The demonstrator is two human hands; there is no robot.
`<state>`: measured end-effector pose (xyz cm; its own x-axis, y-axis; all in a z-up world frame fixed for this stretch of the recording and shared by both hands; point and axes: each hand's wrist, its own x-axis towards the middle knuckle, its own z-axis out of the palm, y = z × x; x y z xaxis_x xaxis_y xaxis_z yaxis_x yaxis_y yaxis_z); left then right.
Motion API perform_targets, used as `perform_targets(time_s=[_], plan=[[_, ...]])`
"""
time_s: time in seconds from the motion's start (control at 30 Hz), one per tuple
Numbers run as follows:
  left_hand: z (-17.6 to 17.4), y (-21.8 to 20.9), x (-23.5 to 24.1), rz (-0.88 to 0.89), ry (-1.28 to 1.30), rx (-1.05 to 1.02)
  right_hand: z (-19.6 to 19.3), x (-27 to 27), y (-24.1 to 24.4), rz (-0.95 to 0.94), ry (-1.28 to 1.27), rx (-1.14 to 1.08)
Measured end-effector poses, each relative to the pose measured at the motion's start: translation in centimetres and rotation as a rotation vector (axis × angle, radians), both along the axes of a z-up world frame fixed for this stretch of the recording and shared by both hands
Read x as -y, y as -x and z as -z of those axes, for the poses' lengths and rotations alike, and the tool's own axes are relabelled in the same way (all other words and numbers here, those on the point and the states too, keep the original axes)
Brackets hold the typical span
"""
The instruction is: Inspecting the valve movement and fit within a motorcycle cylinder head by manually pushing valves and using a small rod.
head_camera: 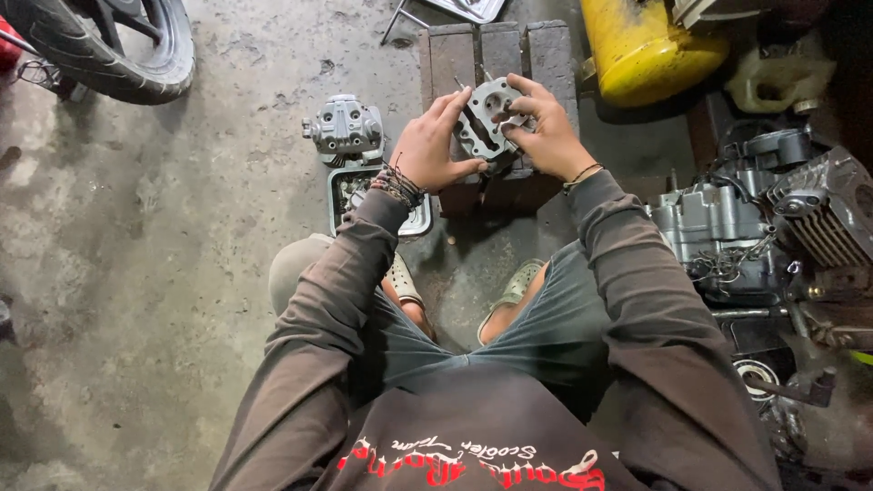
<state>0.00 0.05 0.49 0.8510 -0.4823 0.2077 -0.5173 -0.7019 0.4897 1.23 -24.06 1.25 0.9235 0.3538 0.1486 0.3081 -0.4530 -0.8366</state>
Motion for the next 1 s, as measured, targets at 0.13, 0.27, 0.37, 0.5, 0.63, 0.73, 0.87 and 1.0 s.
perform_targets(time_s=[0.13, 0.27, 0.37, 0.5, 0.63, 0.73, 0.87, 1.0], plan=[[0.0, 0.1, 0.1, -0.004, 0.002, -0.009, -0.2, 0.0, 0.3, -0.002, -0.003, -0.014], [-0.2, 0.1, 0.1, -0.012, -0.005, -0.026, -0.6, -0.1, 0.4, 0.003, -0.005, -0.025], [-0.3, 0.2, 0.0, -0.014, -0.004, -0.039, -0.7, -0.1, 0.5, -0.009, -0.011, -0.041], [-0.2, 0.2, 0.0, -0.009, -0.002, -0.037, -0.2, 0.0, 0.4, -0.005, 0.008, 0.000], [-0.3, 0.2, 0.0, -0.014, -0.004, -0.037, 0.4, -0.1, 0.1, 0.013, 0.012, 0.011], [-0.3, 0.2, 0.1, -0.010, -0.013, -0.049, -0.1, -0.2, 0.4, 0.026, 0.014, -0.032], [-0.3, 0.3, 0.1, -0.009, -0.003, -0.046, -0.1, -0.2, 0.4, 0.002, 0.029, 0.026], [-0.2, 0.3, 0.1, -0.013, 0.008, -0.043, 0.7, 0.2, 0.1, -0.011, 0.033, 0.054]])
